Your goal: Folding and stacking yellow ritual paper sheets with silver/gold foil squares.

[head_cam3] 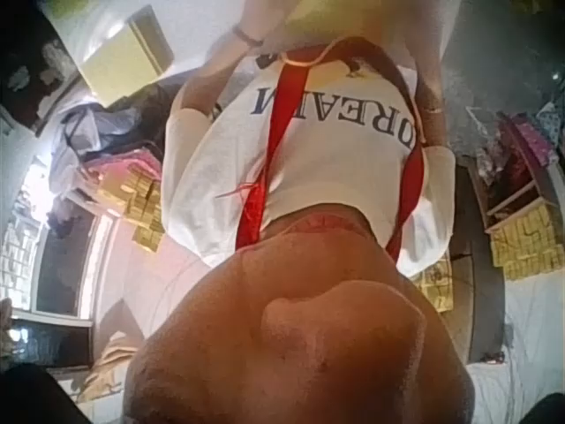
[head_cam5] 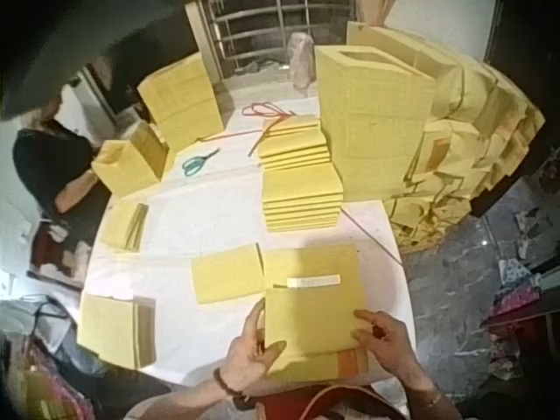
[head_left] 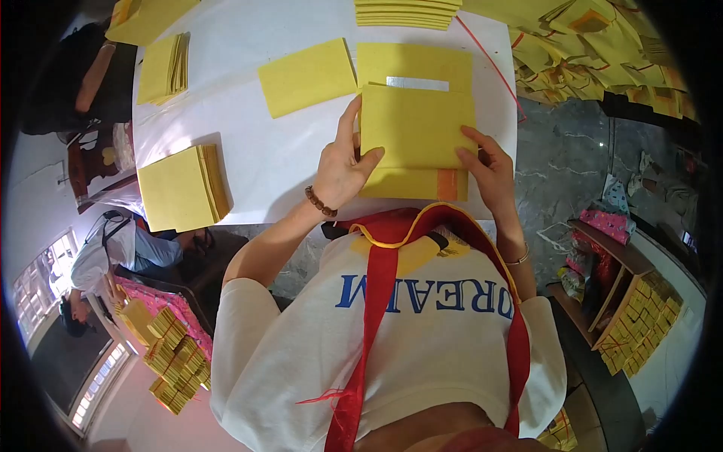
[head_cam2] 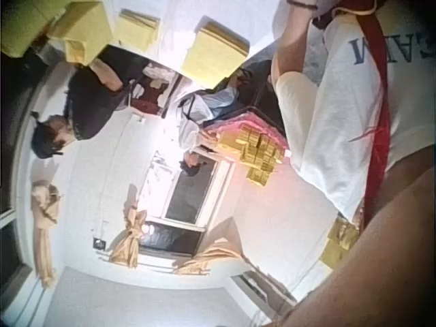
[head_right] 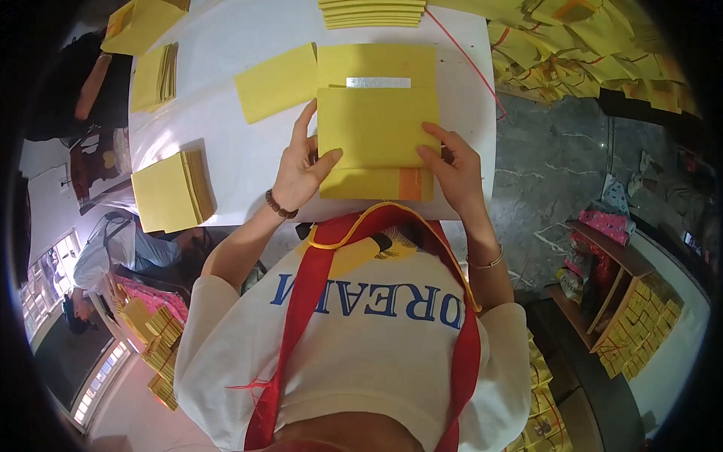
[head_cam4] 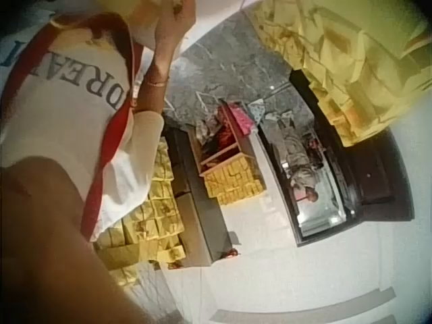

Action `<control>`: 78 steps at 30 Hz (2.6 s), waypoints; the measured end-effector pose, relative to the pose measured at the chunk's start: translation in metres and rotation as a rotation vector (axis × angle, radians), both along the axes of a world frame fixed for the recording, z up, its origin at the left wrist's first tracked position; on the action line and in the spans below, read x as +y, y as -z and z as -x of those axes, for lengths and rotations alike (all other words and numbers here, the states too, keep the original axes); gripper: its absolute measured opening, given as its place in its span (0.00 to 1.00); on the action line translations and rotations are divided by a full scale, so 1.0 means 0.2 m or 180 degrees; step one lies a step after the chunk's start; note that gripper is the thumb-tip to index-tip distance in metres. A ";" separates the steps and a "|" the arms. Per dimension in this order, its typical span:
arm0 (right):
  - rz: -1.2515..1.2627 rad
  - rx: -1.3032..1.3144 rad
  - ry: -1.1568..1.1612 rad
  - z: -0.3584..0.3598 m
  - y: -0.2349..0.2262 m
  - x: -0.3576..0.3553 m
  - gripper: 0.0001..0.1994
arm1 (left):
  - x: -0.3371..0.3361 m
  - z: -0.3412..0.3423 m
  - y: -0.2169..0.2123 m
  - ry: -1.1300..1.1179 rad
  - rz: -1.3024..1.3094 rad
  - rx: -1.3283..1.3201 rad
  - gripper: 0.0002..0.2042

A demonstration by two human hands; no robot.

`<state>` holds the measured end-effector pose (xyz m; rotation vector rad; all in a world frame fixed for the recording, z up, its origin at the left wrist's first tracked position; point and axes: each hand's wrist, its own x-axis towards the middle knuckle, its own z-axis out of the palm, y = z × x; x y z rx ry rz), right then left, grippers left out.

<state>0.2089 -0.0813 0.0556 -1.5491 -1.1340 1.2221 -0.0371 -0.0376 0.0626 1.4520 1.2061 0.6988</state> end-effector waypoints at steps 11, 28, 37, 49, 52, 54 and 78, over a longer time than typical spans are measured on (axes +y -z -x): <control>0.0300 -0.0252 0.0194 0.02 -0.02 0.03 0.16 | 0.07 0.04 -0.02 0.0172 0.0309 0.0196 0.33; 0.0291 -0.0648 0.0077 0.04 -0.06 0.04 0.16 | 0.05 -0.11 -0.23 0.0616 -0.2385 0.2435 0.16; 0.0097 -0.0585 0.0211 0.05 -0.03 0.03 0.15 | -0.02 -0.21 -0.06 0.1929 -0.2592 0.1613 0.33; -0.1335 -0.3268 -0.1446 0.14 0.05 -0.21 0.30 | 0.01 -0.19 0.00 0.2146 -0.2242 0.1485 0.29; -0.1195 -0.3147 -0.1456 0.16 0.04 -0.22 0.28 | 0.04 -0.14 0.00 0.1779 -0.1320 0.0513 0.26; -0.1151 -0.3302 -0.1539 0.16 0.02 -0.21 0.28 | 0.06 -0.12 0.00 0.1379 -0.0571 -0.0310 0.25; -0.0999 -0.0765 0.0286 0.05 0.03 -0.15 0.11 | 0.37 0.18 -0.18 -0.0261 -0.3866 0.1829 0.25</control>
